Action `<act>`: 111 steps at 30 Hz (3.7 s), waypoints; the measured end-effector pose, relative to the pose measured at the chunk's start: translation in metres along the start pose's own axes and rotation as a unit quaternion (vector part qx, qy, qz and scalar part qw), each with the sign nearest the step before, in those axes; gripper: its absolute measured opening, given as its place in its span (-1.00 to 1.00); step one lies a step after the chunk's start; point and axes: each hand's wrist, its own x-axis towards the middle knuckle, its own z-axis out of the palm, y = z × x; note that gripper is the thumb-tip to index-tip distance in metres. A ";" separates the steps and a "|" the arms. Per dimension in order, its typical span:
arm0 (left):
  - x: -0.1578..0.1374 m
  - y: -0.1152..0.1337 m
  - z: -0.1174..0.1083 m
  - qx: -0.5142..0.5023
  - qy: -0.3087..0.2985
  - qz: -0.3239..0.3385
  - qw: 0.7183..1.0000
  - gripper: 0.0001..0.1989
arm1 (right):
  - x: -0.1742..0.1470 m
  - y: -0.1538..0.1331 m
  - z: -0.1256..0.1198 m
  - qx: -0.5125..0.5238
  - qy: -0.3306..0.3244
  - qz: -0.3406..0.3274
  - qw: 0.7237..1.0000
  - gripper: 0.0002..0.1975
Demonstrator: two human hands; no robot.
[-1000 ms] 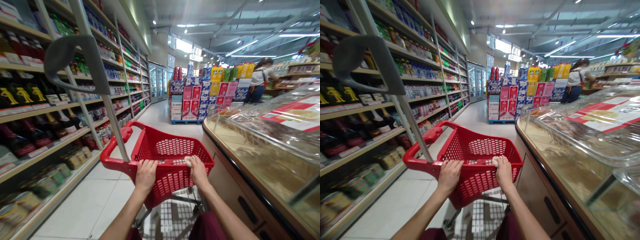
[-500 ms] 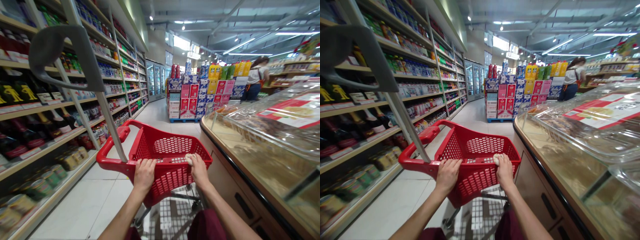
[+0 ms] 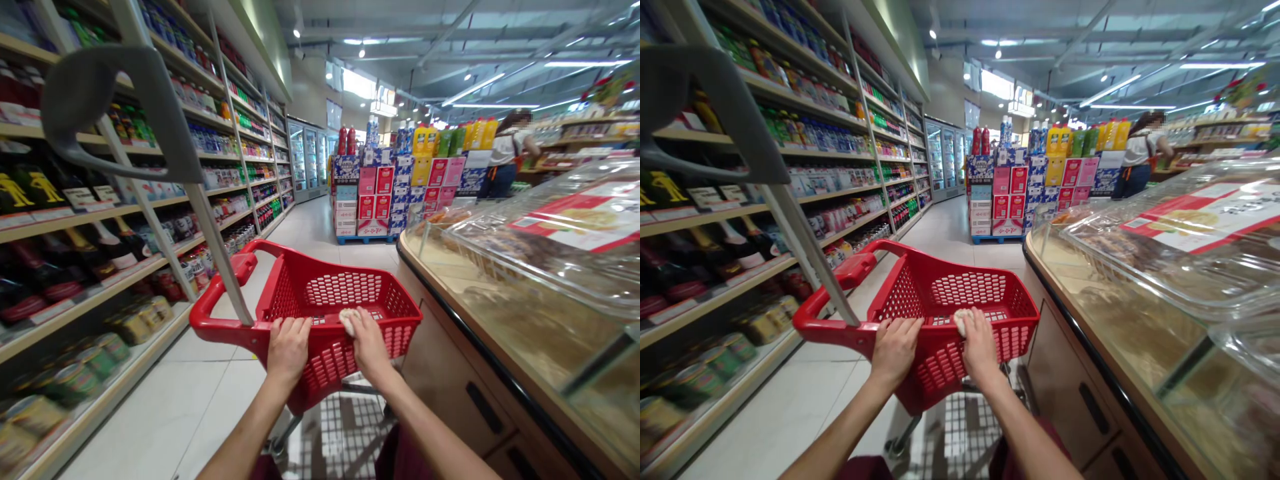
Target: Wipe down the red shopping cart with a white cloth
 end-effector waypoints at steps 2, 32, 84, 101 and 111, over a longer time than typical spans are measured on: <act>0.000 0.000 0.001 0.000 -0.001 0.006 1.000 -0.69 | -0.003 -0.015 0.008 0.022 -0.002 -0.043 0.999 -0.46; -0.001 0.000 -0.002 0.011 0.008 0.013 1.000 -0.69 | -0.068 0.080 0.007 0.022 -0.066 0.307 0.949 -0.50; -0.089 0.064 -0.003 -0.738 -0.074 -0.386 0.549 -0.70 | -0.103 -0.099 -0.020 0.350 -0.021 0.094 0.932 -0.45; -0.083 0.053 0.001 -0.728 -0.040 -0.434 0.528 -0.56 | -0.092 -0.117 -0.013 0.629 -0.125 0.201 0.741 -0.51; -0.058 0.060 -0.015 -0.848 -0.237 -0.332 0.340 -0.59 | -0.078 -0.079 -0.006 0.227 0.043 -0.059 0.971 -0.46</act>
